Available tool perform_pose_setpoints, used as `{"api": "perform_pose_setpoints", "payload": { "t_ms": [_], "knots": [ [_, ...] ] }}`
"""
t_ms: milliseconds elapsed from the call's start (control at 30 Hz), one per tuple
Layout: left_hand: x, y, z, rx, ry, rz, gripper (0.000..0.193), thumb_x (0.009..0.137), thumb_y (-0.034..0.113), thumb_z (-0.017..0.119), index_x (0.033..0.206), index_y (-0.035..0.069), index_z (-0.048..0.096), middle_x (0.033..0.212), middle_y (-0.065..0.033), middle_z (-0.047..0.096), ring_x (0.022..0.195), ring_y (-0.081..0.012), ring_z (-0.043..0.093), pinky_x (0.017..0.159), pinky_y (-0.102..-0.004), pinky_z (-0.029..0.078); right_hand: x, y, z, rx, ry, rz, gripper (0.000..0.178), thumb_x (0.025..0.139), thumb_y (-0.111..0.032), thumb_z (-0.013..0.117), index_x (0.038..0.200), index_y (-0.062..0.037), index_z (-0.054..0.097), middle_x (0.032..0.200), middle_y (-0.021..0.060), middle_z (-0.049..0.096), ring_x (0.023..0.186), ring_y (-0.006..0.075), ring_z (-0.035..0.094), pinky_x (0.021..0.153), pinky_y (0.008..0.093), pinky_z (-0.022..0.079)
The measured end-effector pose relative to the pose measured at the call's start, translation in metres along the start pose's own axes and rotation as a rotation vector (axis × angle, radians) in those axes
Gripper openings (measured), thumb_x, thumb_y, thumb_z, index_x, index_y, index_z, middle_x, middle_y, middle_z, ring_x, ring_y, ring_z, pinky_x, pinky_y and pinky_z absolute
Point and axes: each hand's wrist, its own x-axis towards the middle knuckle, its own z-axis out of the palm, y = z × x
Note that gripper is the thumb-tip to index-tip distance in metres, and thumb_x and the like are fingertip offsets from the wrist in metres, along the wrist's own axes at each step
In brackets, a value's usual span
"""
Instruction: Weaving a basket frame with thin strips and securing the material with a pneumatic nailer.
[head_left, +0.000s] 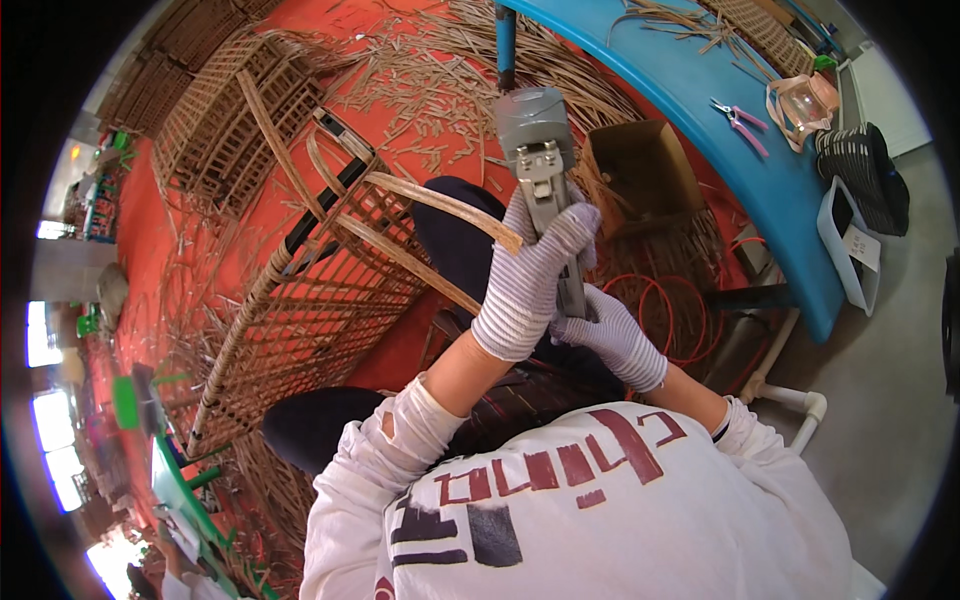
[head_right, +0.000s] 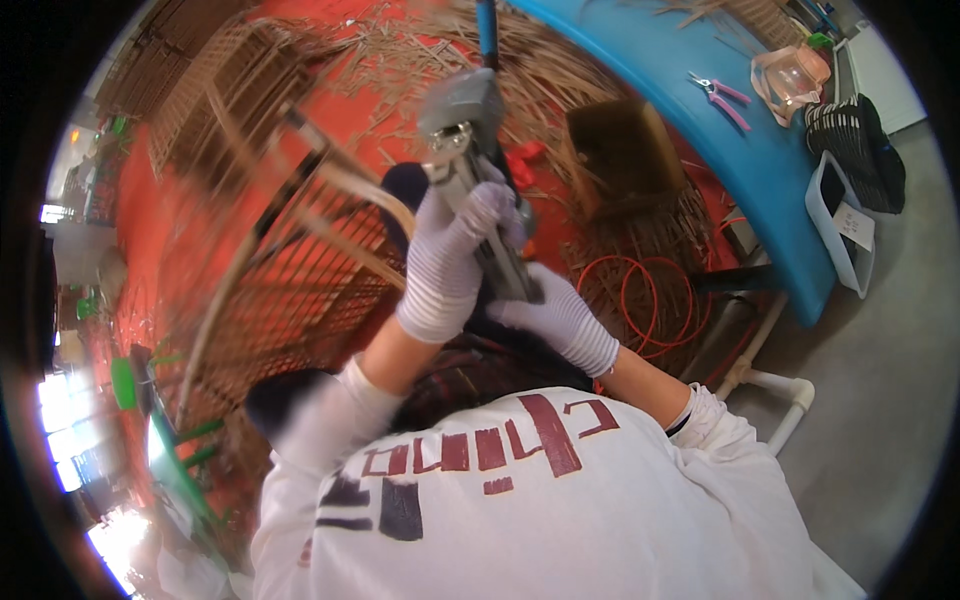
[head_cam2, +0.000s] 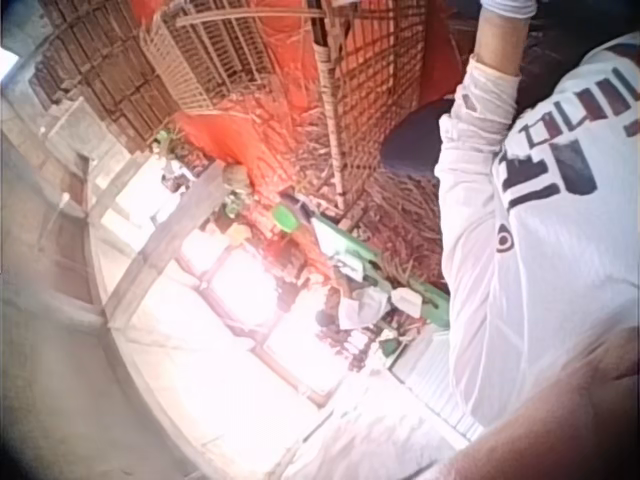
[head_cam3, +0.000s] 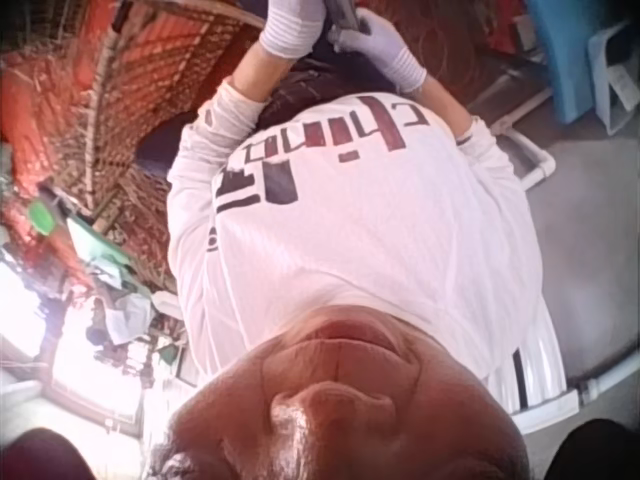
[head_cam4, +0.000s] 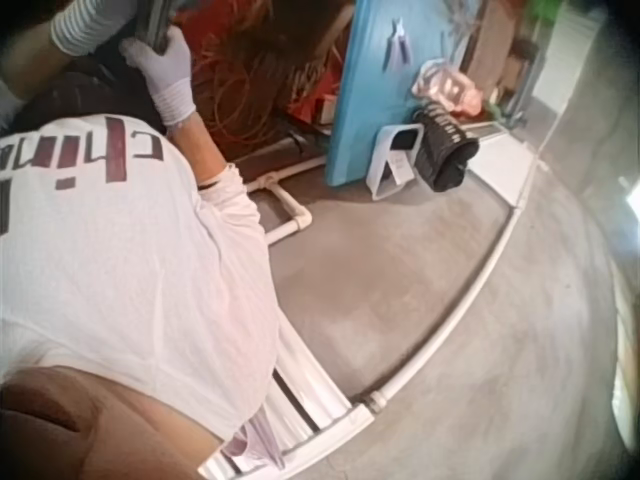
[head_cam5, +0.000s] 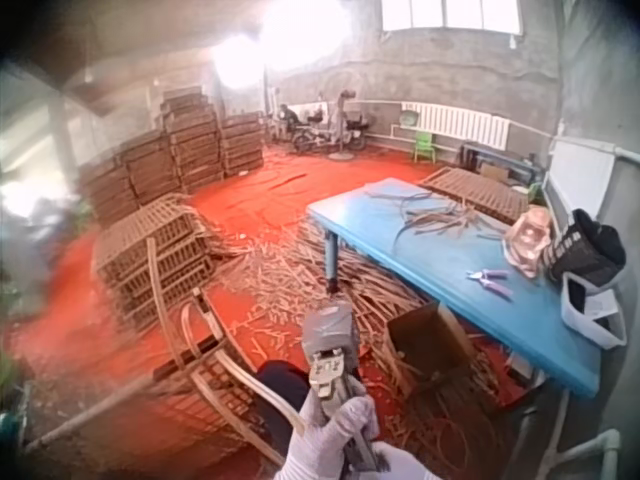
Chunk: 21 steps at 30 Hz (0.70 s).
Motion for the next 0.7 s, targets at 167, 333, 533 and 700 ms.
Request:
{"api": "perform_pose_setpoints", "payload": {
  "t_ms": [167, 333, 533, 700],
  "knots": [
    [0.001, 0.000, -0.002, 0.076, -0.029, -0.018, 0.045, 0.095, 0.039, 0.065, 0.114, 0.001, 0.050, 0.085, -0.0043, 0.057, 0.074, -0.0152, 0.059, 0.069, -0.0284, 0.051, 0.004, 0.008, 0.000, 0.119, 0.134, 0.009, 0.057, 0.078, -0.027, 0.083, 0.120, 0.0008, 0.057, 0.108, 0.0075, 0.063, 0.098, 0.0129, 0.059, 0.089, 0.0286, 0.048],
    [0.006, 0.006, -0.006, -0.071, -0.044, 0.003, 0.050, 0.094, 0.047, 0.063, 0.114, 0.002, 0.050, 0.088, -0.0054, 0.057, 0.073, -0.0165, 0.059, 0.067, -0.0293, 0.052, 0.008, -0.004, -0.002, -0.151, 0.219, -0.159, 0.045, 0.083, -0.023, 0.078, 0.117, -0.0039, 0.056, 0.090, 0.0007, 0.060, 0.074, 0.0074, 0.056, 0.065, 0.0227, 0.047],
    [0.007, 0.006, 0.000, -0.011, 0.080, -0.024, 0.021, 0.097, 0.026, 0.063, 0.103, 0.008, 0.055, 0.076, -0.0018, 0.059, 0.064, -0.0118, 0.059, 0.058, -0.0259, 0.049, 0.014, 0.006, -0.004, -0.072, 0.128, -0.148, 0.052, 0.079, -0.030, 0.082, 0.115, -0.0017, 0.058, 0.102, 0.0060, 0.062, 0.095, 0.0127, 0.055, 0.089, 0.0288, 0.046],
    [0.010, 0.004, -0.007, -0.009, 0.118, -0.007, 0.022, 0.095, 0.018, 0.064, 0.109, 0.007, 0.051, 0.077, -0.0035, 0.059, 0.065, -0.0129, 0.060, 0.059, -0.0276, 0.051, 0.009, -0.012, -0.006, 0.047, 0.035, -0.015, 0.051, 0.081, -0.026, 0.080, 0.118, -0.0002, 0.056, 0.095, 0.0060, 0.061, 0.081, 0.0120, 0.061, 0.074, 0.0273, 0.051]
  ]
}}
